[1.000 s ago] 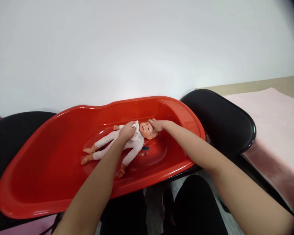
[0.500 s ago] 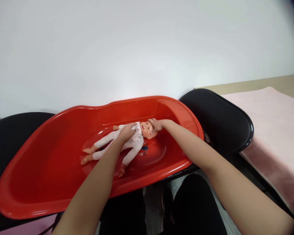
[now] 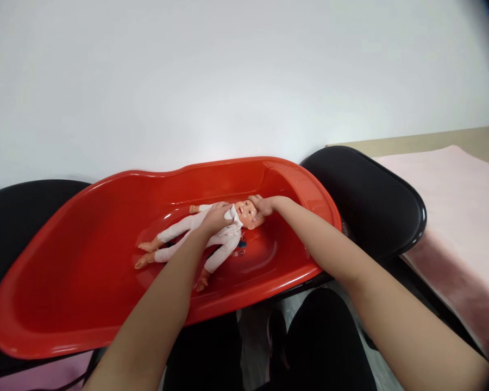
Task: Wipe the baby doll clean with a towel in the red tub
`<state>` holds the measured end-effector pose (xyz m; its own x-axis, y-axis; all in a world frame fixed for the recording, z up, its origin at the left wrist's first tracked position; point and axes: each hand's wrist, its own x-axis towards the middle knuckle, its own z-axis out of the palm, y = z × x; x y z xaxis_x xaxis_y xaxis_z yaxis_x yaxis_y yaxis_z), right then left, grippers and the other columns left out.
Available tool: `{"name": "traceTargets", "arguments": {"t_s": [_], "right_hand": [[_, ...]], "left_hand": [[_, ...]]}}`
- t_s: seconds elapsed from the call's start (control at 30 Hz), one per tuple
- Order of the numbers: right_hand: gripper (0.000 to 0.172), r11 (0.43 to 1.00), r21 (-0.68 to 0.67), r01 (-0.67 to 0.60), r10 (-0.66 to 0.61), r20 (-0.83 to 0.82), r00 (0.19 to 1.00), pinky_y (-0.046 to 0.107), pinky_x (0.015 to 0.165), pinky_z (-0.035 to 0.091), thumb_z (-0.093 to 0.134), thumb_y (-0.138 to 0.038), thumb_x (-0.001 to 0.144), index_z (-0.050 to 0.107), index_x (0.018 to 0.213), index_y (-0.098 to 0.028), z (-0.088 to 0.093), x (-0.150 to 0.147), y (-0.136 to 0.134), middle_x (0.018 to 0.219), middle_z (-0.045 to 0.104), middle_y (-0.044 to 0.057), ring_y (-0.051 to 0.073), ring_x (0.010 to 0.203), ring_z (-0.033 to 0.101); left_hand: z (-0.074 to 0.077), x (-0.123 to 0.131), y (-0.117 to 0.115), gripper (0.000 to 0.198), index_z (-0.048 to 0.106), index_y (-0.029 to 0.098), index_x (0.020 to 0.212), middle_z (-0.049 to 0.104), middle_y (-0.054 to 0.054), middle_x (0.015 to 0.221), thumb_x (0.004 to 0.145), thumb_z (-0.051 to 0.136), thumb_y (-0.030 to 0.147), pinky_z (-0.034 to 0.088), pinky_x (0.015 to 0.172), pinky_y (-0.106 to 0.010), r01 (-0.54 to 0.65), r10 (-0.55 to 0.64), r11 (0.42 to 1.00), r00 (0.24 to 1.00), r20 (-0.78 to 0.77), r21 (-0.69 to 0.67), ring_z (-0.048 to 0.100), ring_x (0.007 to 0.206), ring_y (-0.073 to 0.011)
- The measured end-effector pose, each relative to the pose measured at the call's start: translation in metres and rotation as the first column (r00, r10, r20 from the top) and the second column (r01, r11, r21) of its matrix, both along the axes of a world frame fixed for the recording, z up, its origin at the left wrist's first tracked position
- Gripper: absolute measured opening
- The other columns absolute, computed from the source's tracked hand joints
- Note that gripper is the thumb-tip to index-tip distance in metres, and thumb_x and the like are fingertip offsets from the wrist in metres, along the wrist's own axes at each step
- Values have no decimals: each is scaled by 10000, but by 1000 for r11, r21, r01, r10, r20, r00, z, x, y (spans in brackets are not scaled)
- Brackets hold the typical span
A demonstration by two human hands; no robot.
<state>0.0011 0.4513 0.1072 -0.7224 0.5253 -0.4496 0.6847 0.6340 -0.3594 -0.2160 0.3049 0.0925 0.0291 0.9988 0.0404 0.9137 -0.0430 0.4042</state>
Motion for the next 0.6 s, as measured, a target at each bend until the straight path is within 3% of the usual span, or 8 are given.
{"name": "traceTargets", "arguments": {"t_s": [0.07,0.23,0.43,0.6], "right_hand": [[1116,1000,-29,6,-5,27,1000,557,1117,540,845,-519,737,291,1663,-236,4,0,-2,1656,372,208,440,1443,529],[1028,998,-48,-35,37,36,999,560,1116,544,847,-489,747,348,1613,-247,18,1,-11,1641,382,182,424,1394,564],[953,998,-62,-23,26,58,998,528,1087,564,813,-519,791,353,1578,-243,33,5,-20,1623,370,175,399,1348,587],[917,999,-49,-10,13,66,998,555,1117,540,818,-478,801,369,1563,-233,35,4,-21,1615,376,187,416,1393,556]], "left_hand": [[-2,0,-1,520,664,142,1328,626,-139,1469,843,831,231,390,1202,-362,28,-28,1000,1000,-9,-6,529,1384,-327],[-7,4,-4,710,594,91,1449,546,-199,1560,841,867,336,367,1232,-421,25,-25,1000,999,-44,15,483,1443,-367],[-11,6,-4,273,761,201,1163,594,-123,1495,917,719,310,401,1207,-400,39,-38,999,995,-96,14,546,1377,-303],[-10,5,-2,212,793,220,1052,641,-94,1452,956,609,260,410,1194,-387,62,-59,998,993,-105,26,551,1352,-278]]}}
